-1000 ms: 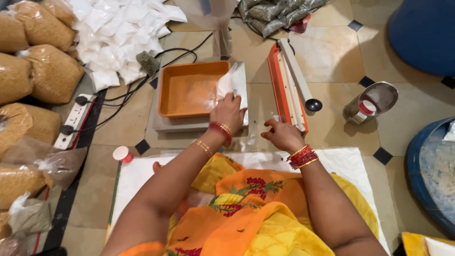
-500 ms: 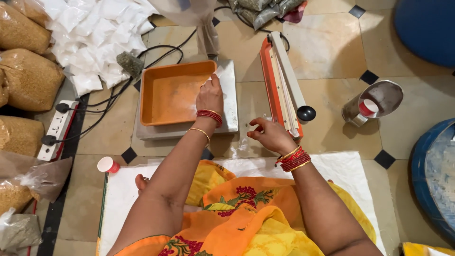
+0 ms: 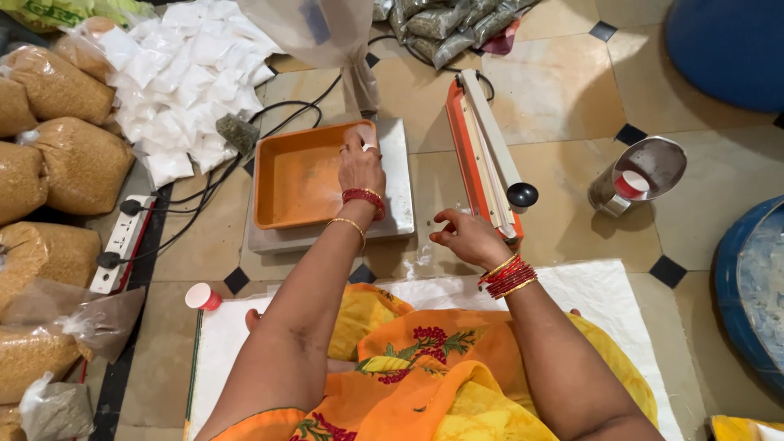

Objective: Weighing and sealing small bags of grains or powder using a scale and a heat sealer.

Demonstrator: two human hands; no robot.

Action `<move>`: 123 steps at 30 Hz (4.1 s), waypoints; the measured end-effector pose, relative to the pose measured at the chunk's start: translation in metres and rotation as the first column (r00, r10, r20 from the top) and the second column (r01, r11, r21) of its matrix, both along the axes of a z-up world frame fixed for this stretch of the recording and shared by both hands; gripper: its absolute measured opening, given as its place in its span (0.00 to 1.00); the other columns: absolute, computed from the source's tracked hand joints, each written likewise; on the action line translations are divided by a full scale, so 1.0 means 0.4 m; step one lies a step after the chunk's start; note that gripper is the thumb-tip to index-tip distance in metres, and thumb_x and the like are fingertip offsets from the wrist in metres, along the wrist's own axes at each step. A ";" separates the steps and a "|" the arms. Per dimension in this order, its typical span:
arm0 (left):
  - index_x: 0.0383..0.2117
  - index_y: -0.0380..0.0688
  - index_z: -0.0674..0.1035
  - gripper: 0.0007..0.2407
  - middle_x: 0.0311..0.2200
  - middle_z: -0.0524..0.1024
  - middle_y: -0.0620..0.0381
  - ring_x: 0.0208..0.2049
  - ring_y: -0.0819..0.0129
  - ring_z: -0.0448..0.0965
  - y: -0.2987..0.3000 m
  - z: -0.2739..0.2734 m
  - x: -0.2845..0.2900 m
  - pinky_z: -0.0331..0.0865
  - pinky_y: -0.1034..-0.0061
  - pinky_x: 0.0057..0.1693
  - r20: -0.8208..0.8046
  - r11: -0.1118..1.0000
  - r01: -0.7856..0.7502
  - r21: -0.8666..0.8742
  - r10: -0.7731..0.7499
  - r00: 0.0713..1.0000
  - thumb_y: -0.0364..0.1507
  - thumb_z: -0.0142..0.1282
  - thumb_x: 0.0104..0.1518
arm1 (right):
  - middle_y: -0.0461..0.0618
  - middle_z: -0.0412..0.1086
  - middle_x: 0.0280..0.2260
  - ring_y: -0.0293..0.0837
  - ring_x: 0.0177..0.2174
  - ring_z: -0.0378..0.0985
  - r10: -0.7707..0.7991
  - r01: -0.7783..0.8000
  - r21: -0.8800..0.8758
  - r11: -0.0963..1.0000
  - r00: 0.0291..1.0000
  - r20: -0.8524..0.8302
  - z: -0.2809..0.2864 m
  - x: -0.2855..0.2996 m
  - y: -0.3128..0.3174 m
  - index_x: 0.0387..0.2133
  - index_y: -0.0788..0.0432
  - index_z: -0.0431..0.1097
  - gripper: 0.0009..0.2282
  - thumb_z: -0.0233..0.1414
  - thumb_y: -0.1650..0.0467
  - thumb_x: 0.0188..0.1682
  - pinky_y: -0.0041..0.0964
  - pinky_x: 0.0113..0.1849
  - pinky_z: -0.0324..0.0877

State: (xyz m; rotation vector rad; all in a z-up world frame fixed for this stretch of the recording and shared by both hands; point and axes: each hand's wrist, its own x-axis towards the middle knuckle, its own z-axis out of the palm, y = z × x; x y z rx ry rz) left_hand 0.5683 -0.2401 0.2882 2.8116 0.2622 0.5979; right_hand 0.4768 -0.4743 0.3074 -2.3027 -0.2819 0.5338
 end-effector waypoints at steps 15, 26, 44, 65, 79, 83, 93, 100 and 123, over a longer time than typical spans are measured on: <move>0.34 0.43 0.86 0.08 0.41 0.79 0.47 0.51 0.48 0.70 0.020 0.011 -0.017 0.64 0.62 0.57 -0.181 0.963 0.131 0.237 -0.089 0.980 0.33 0.62 0.56 | 0.52 0.80 0.40 0.49 0.42 0.81 0.010 -0.009 0.029 1.000 1.000 -0.020 -0.008 0.011 0.000 0.52 0.55 0.71 0.22 0.57 0.58 0.47 0.44 0.46 0.71; 0.34 0.52 0.86 0.07 0.50 0.75 0.49 0.61 0.43 0.65 0.057 -0.025 0.032 0.73 0.60 0.52 -0.383 0.828 0.444 0.342 -0.308 0.871 0.30 0.57 0.54 | 0.51 0.80 0.39 0.48 0.42 0.81 -0.004 0.006 0.044 0.999 0.999 -0.032 -0.010 0.010 0.004 0.51 0.54 0.72 0.21 0.57 0.59 0.46 0.43 0.47 0.71; 0.40 0.44 0.79 0.09 0.41 0.79 0.50 0.48 0.49 0.74 -0.140 -0.140 -0.440 0.65 0.57 0.60 0.028 0.807 0.543 -0.231 -0.553 0.833 0.27 0.62 0.53 | 0.57 0.71 0.47 0.47 0.43 0.76 -0.999 0.821 0.570 -0.023 -0.042 0.020 -0.322 0.162 -0.653 0.54 0.63 0.64 0.27 0.65 0.71 0.41 0.41 0.45 0.72; 0.34 0.43 0.81 0.06 0.38 0.79 0.50 0.48 0.48 0.73 -0.107 -0.220 -0.345 0.68 0.61 0.56 -0.053 0.818 0.470 -0.331 -0.514 0.856 0.26 0.62 0.51 | 0.65 0.77 0.47 0.61 0.47 0.79 -0.353 0.376 -0.803 0.462 0.909 0.223 -0.246 0.419 -0.790 0.42 0.62 0.81 0.14 0.61 0.69 0.43 0.51 0.46 0.75; 0.35 0.41 0.82 0.07 0.39 0.79 0.49 0.51 0.47 0.71 -0.121 -0.231 -0.357 0.68 0.62 0.57 -0.107 0.810 0.475 -0.344 -0.537 0.837 0.27 0.62 0.52 | 0.68 0.79 0.42 0.64 0.44 0.82 -0.322 0.291 -0.793 0.535 0.938 0.126 -0.303 0.418 -0.775 0.41 0.66 0.82 0.13 0.55 0.71 0.47 0.52 0.47 0.75; 0.35 0.42 0.82 0.06 0.38 0.79 0.50 0.50 0.46 0.71 -0.126 -0.235 -0.362 0.69 0.63 0.56 -0.140 0.802 0.477 -0.360 -0.552 0.822 0.26 0.62 0.53 | 0.62 0.83 0.41 0.59 0.44 0.84 -0.273 0.169 -0.870 0.463 0.961 0.041 -0.229 0.409 -0.721 0.41 0.65 0.82 0.12 0.53 0.72 0.49 0.50 0.46 0.77; 0.36 0.41 0.82 0.07 0.38 0.79 0.50 0.50 0.47 0.71 -0.126 -0.237 -0.363 0.69 0.63 0.55 -0.137 0.792 0.474 -0.385 -0.557 0.819 0.26 0.62 0.52 | 0.63 0.76 0.49 0.60 0.49 0.80 -0.036 0.044 -0.909 0.415 0.999 0.032 -0.386 0.465 -0.844 0.43 0.61 0.80 0.13 0.59 0.75 0.45 0.48 0.49 0.77; 0.34 0.41 0.82 0.06 0.38 0.79 0.50 0.49 0.46 0.71 -0.128 -0.259 -0.361 0.69 0.63 0.55 -0.170 0.791 0.485 -0.373 -0.572 0.803 0.26 0.61 0.52 | 0.70 0.76 0.45 0.66 0.45 0.80 -0.224 0.335 -0.760 0.557 0.942 0.251 -0.375 0.422 -0.834 0.44 0.60 0.81 0.12 0.54 0.70 0.50 0.52 0.49 0.75; 0.33 0.41 0.83 0.05 0.37 0.79 0.49 0.48 0.46 0.72 -0.124 -0.256 -0.347 0.71 0.61 0.52 -0.162 0.798 0.460 -0.390 -0.552 0.818 0.27 0.62 0.52 | 0.48 0.76 0.33 0.36 0.33 0.76 -0.769 0.700 0.350 0.623 0.464 0.440 -0.020 0.108 -0.627 0.36 0.63 0.76 0.11 0.69 0.69 0.48 0.28 0.37 0.71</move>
